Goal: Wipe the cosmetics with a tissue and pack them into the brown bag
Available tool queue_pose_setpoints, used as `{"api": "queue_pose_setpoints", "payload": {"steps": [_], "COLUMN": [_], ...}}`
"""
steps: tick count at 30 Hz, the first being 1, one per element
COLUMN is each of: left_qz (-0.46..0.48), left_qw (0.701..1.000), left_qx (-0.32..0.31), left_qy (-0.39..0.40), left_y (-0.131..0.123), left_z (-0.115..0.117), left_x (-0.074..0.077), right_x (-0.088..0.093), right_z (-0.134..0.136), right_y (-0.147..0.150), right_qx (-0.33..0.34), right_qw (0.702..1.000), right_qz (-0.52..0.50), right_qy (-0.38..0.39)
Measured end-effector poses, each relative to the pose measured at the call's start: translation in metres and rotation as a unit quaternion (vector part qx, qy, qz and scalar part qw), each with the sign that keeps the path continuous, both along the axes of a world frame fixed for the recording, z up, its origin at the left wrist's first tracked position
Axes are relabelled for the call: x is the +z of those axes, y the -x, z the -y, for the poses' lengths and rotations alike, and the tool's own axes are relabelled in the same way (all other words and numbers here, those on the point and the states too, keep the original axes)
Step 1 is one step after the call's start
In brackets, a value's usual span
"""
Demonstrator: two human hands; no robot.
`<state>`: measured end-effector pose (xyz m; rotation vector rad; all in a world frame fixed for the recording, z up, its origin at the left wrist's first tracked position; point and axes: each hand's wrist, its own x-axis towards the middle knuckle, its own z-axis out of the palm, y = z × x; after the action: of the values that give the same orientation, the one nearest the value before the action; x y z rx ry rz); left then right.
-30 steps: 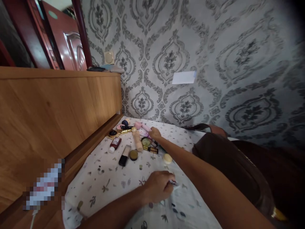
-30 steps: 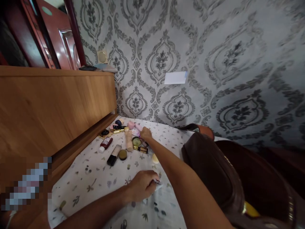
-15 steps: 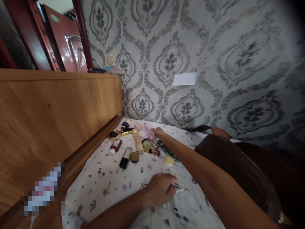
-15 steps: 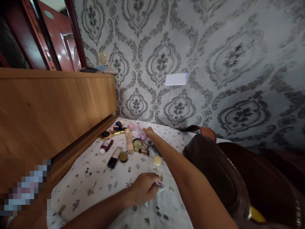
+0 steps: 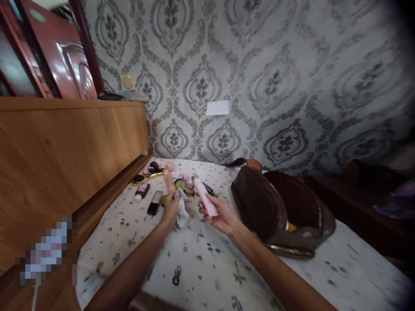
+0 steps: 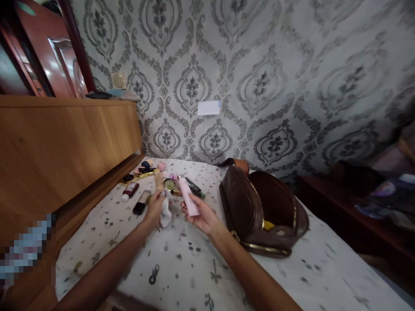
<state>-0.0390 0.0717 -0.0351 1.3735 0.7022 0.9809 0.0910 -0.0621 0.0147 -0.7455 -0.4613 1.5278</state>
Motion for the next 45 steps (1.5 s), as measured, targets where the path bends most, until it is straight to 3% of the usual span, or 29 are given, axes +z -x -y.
{"api": "queue_pose_setpoints", "payload": {"steps": [4, 7, 11, 15, 17, 20, 25, 28, 33, 38, 42, 45], "left_qz": [0.016, -0.006, -0.079, -0.187, -0.244, -0.293, -0.325, -0.331, -0.310, -0.279, -0.230, -0.197], "left_qw": [0.999, 0.991, 0.918, 0.853, 0.845, 0.861, 0.885, 0.898, 0.915, 0.930, 0.950, 0.968], "left_qx": [0.045, 0.011, -0.132, -0.171, -0.180, -0.182, -0.181, -0.197, -0.236, -0.237, -0.210, -0.154], "left_qy": [-0.020, -0.134, -0.367, -0.456, -0.440, -0.375, -0.281, -0.212, -0.106, -0.018, 0.027, 0.031], "left_y": [0.013, 0.022, 0.030, 0.031, 0.030, 0.026, 0.019, 0.017, 0.023, 0.029, 0.029, 0.025], "left_z": [0.003, 0.020, 0.047, 0.059, 0.059, 0.059, 0.051, 0.045, 0.042, 0.047, 0.049, 0.053], "left_x": [0.013, 0.029, 0.043, 0.048, 0.049, 0.050, 0.043, 0.037, 0.033, 0.037, 0.042, 0.042], "right_x": [-0.017, -0.023, -0.032, -0.038, -0.038, -0.037, -0.036, -0.035, -0.035, -0.031, -0.031, -0.036], "right_z": [0.039, 0.056, 0.069, 0.077, 0.079, 0.082, 0.086, 0.087, 0.088, 0.089, 0.087, 0.085], "right_y": [0.003, 0.005, 0.008, 0.009, 0.010, 0.013, 0.013, 0.011, 0.009, 0.010, 0.014, 0.019], "right_qx": [0.023, 0.047, 0.083, 0.122, 0.123, 0.109, 0.076, 0.086, 0.112, 0.137, 0.121, 0.092], "right_qw": [0.996, 0.991, 0.990, 0.979, 0.969, 0.943, 0.869, 0.848, 0.866, 0.887, 0.895, 0.900], "right_qz": [0.090, 0.123, 0.110, 0.160, 0.213, 0.311, 0.481, 0.514, 0.477, 0.430, 0.409, 0.405], "right_qy": [0.004, -0.001, -0.003, -0.018, -0.028, -0.048, -0.085, -0.096, -0.095, -0.102, -0.129, -0.136]}}
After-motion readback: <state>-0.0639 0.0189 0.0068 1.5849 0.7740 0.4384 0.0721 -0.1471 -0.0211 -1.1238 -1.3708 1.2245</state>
